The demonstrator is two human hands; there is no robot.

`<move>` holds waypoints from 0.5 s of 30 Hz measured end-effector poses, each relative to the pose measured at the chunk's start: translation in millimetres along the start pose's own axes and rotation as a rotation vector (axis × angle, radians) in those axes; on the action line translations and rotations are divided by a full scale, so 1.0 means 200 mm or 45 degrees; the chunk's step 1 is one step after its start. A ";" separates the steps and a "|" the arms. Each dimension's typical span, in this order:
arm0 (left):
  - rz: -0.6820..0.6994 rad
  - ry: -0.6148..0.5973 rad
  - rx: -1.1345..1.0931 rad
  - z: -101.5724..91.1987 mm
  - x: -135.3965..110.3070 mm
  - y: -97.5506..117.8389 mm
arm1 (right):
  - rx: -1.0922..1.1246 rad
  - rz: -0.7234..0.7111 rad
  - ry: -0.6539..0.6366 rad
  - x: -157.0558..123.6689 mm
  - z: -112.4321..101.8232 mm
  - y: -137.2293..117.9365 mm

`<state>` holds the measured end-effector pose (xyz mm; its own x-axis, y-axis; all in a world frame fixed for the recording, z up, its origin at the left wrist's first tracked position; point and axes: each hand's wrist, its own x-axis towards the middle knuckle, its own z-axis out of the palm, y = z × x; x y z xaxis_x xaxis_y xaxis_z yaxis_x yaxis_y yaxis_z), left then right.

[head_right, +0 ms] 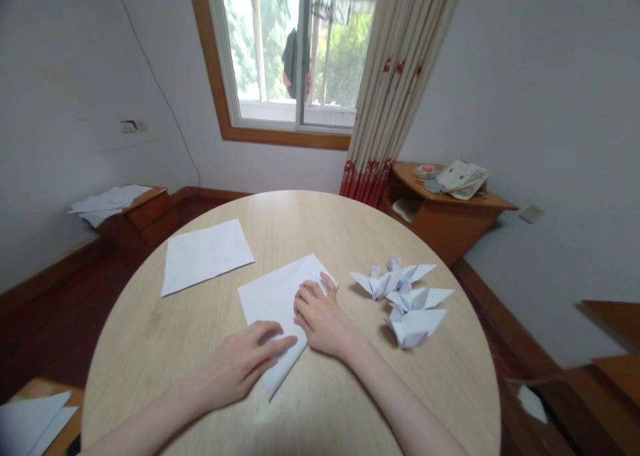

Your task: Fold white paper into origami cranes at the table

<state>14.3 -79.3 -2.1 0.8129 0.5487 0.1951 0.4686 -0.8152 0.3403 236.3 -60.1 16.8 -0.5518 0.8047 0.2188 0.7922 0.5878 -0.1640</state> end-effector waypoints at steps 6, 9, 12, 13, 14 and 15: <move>0.037 -0.001 0.050 0.02 0.00 0.01 | 0.020 -0.001 -0.023 0.01 0.01 0.00; 0.030 0.024 0.046 0.04 -0.01 0.00 | 0.060 -0.024 -0.024 0.01 0.02 0.01; 0.012 0.036 0.025 0.04 -0.01 0.00 | 0.098 -0.050 -0.015 0.01 0.04 0.02; 0.008 0.038 0.016 0.04 -0.01 0.00 | 0.107 -0.059 -0.011 0.01 0.04 0.02; 0.006 0.042 0.007 0.04 -0.01 0.00 | 0.115 -0.069 -0.007 0.01 0.05 0.02; 0.007 0.047 -0.003 0.04 -0.01 0.00 | 0.121 -0.079 -0.005 0.01 0.05 0.02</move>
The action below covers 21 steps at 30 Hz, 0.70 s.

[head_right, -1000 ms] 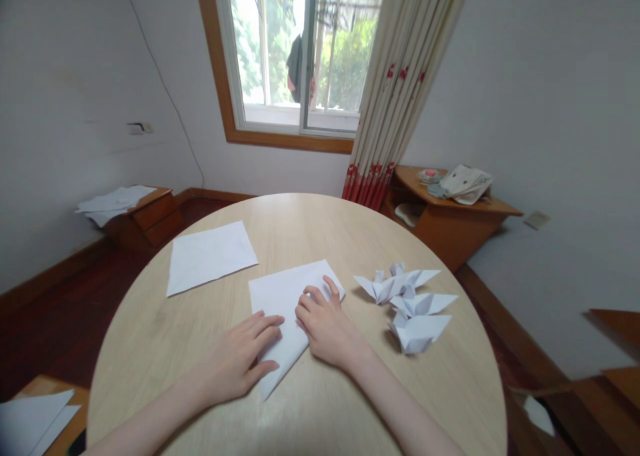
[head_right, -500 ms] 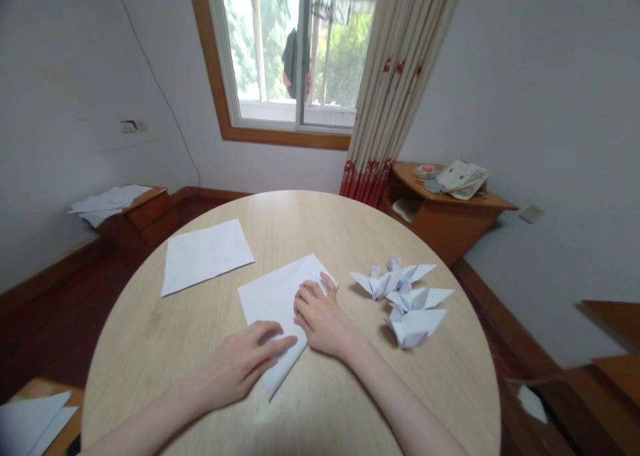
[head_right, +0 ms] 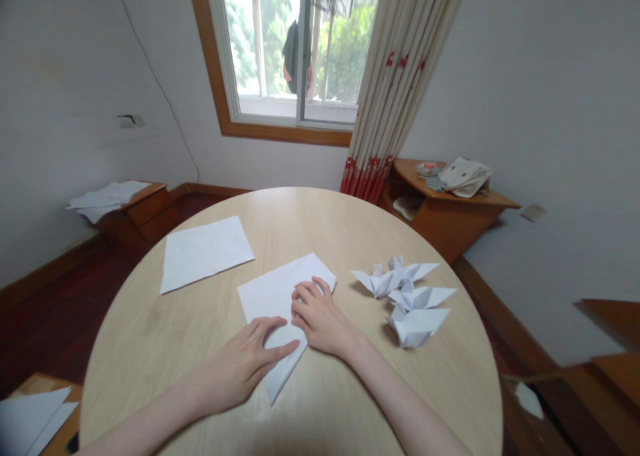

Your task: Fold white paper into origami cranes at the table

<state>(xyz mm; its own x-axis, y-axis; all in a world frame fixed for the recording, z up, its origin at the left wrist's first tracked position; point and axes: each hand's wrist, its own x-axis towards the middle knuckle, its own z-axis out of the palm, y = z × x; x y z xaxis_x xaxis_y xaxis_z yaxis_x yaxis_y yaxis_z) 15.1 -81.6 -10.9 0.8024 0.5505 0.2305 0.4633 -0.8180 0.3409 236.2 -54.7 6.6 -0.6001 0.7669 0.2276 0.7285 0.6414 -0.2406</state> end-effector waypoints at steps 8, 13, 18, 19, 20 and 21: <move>0.002 -0.027 -0.036 0.01 0.00 -0.01 | -0.038 -0.019 0.037 -0.01 0.01 0.00; -0.014 -0.041 -0.007 0.01 0.01 -0.02 | -0.013 -0.008 0.047 -0.01 0.01 0.00; -0.008 -0.042 0.006 -0.01 0.01 -0.02 | 0.009 -0.009 0.056 -0.01 0.02 0.01; -0.008 -0.038 0.006 -0.01 0.01 -0.01 | 0.011 -0.011 0.059 -0.01 0.02 0.01; -0.008 -0.034 0.006 -0.01 0.01 -0.01 | 0.016 -0.018 0.063 -0.01 0.02 0.01; -0.007 -0.030 0.006 -0.01 0.01 -0.01 | 0.023 -0.028 0.075 -0.01 0.02 0.01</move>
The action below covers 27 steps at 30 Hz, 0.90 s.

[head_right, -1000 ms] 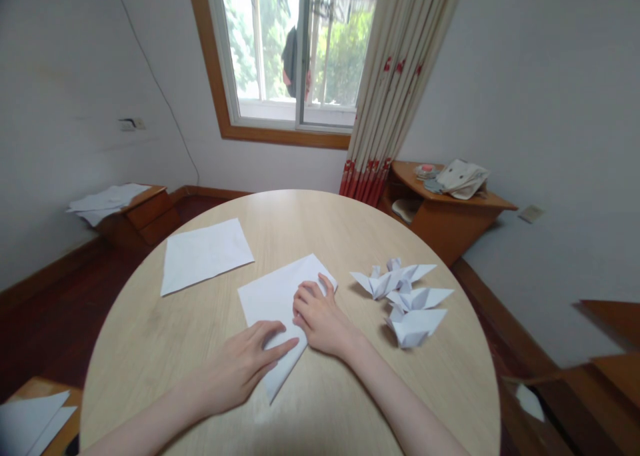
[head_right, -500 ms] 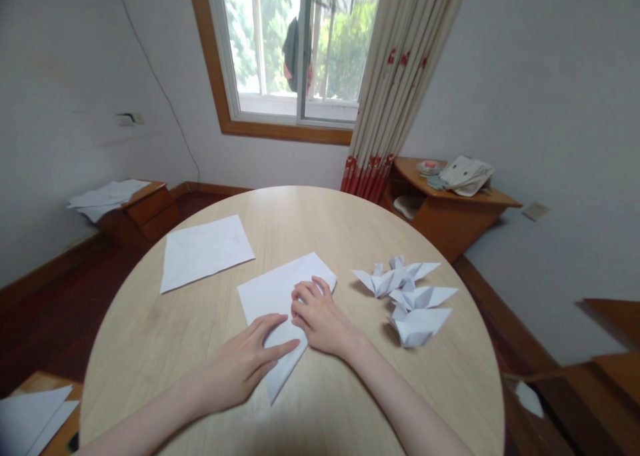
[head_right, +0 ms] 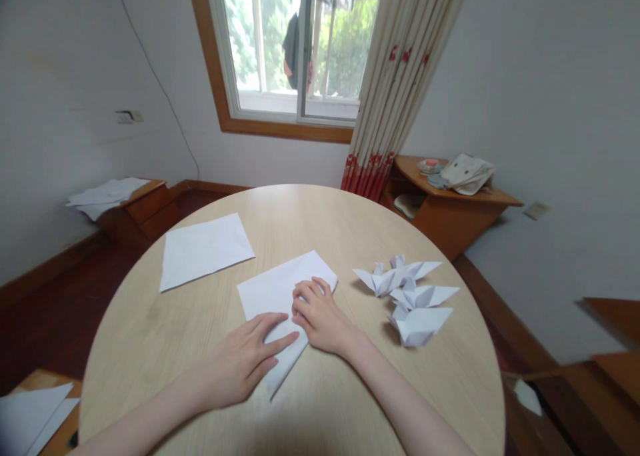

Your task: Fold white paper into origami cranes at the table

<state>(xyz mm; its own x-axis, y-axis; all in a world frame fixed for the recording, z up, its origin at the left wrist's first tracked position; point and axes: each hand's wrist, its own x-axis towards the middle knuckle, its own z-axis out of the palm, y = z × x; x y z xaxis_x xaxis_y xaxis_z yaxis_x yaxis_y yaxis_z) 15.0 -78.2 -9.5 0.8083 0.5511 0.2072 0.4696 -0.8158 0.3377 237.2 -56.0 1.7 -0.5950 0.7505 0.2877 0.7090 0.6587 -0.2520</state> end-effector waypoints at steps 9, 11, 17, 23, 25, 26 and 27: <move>-0.047 -0.012 0.120 0.00 0.01 0.03 | 0.008 0.060 0.365 -0.06 -0.11 -0.03; -0.059 -0.026 0.147 -0.01 0.02 0.04 | 0.059 0.065 0.350 -0.08 -0.11 -0.03; -0.080 -0.060 0.194 -0.05 0.07 0.06 | 0.140 0.053 0.184 -0.17 -0.02 -0.07; 0.021 -0.096 0.186 -0.08 0.13 -0.01 | -0.040 -0.022 0.154 -0.23 0.01 -0.09; 0.064 -0.082 0.190 -0.08 0.15 -0.04 | -0.088 -0.069 0.140 -0.24 0.01 -0.09; 0.080 -0.069 0.194 -0.07 0.15 -0.05 | -0.105 -0.089 0.136 -0.24 0.01 -0.09; 0.095 -0.051 0.197 -0.07 0.15 -0.06 | -0.116 -0.103 0.134 -0.25 0.01 -0.08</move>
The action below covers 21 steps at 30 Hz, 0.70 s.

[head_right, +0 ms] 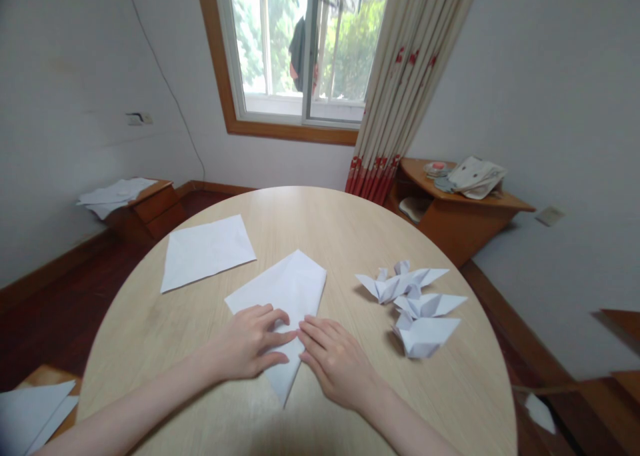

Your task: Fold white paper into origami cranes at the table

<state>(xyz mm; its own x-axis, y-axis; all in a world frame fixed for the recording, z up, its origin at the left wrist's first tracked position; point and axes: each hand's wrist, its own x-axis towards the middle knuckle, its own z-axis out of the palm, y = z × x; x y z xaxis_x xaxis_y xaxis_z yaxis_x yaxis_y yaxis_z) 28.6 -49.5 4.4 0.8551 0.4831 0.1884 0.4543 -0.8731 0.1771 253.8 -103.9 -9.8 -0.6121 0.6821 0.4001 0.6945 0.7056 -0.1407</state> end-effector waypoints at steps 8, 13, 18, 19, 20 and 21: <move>0.045 0.150 -0.105 0.08 -0.03 -0.02 | -0.048 -0.042 0.016 -0.01 0.00 0.00; -0.014 0.113 -0.134 0.08 -0.03 -0.02 | -0.143 -0.062 0.001 -0.01 0.01 -0.01; -0.026 0.090 -0.133 0.07 -0.03 -0.01 | -0.256 -0.050 0.007 -0.02 0.04 -0.04; -0.025 0.086 -0.129 0.07 -0.03 -0.01 | -0.259 -0.039 0.002 -0.02 0.04 -0.04; -0.026 0.080 -0.125 0.07 -0.03 -0.01 | -0.256 -0.029 -0.004 -0.02 0.04 -0.04; -0.027 0.073 -0.122 0.07 -0.03 0.00 | -0.251 -0.020 -0.011 -0.02 0.03 -0.05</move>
<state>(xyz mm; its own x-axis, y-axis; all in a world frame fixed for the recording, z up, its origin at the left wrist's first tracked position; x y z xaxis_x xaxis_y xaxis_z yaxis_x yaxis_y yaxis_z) 26.2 -52.7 -10.3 0.8285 0.5069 0.2381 0.4438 -0.8535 0.2730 247.1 -111.6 -16.1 -0.6260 0.6737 0.3926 0.7450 0.6655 0.0458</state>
